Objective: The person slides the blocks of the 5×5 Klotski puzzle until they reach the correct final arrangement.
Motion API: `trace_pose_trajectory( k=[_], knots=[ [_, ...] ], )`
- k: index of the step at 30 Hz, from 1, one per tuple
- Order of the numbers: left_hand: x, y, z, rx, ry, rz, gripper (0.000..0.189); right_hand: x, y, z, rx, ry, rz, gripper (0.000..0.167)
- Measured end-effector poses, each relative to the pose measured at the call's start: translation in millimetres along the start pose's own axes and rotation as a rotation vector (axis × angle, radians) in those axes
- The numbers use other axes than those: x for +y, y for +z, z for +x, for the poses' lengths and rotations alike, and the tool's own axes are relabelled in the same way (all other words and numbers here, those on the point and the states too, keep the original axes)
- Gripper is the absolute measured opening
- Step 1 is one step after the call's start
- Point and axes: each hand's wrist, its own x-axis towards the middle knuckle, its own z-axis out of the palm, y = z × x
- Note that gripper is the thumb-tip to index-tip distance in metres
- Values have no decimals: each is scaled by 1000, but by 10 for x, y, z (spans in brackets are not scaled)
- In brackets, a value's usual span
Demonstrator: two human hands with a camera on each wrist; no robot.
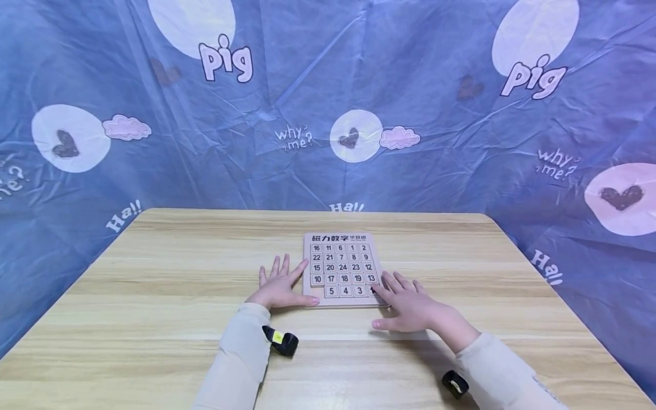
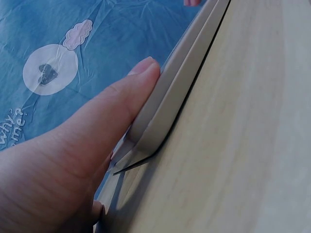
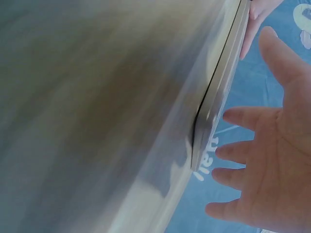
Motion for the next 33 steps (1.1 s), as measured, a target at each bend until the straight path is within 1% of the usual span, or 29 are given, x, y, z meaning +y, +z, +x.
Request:
trace_pose_trajectory(
  k=[3,8,14,19,22,24,33],
  knots=[
    [1,1,-3,3,0,-4,101,-53,-16,90,10,-19,12,80],
    [3,5,-4,5,3,-4,100,-189,-50,349,5,-36,9,81],
    [-2,8,-2,1,2,6,100,-345,-63,672,-43,-9,6,87],
    [-4,6,14,0,5,11,101,-453,-39,845,-89,-2,35,92],
    [1,5,20,-4,5,9,102,-490,-13,886,-101,0,35,93],
    [2,6,23,-7,7,5,102,-503,3,889,-97,-3,15,93],
    [-18,16,25,-17,-10,11,101,-558,9,800,-99,-35,-29,87]
  ],
)
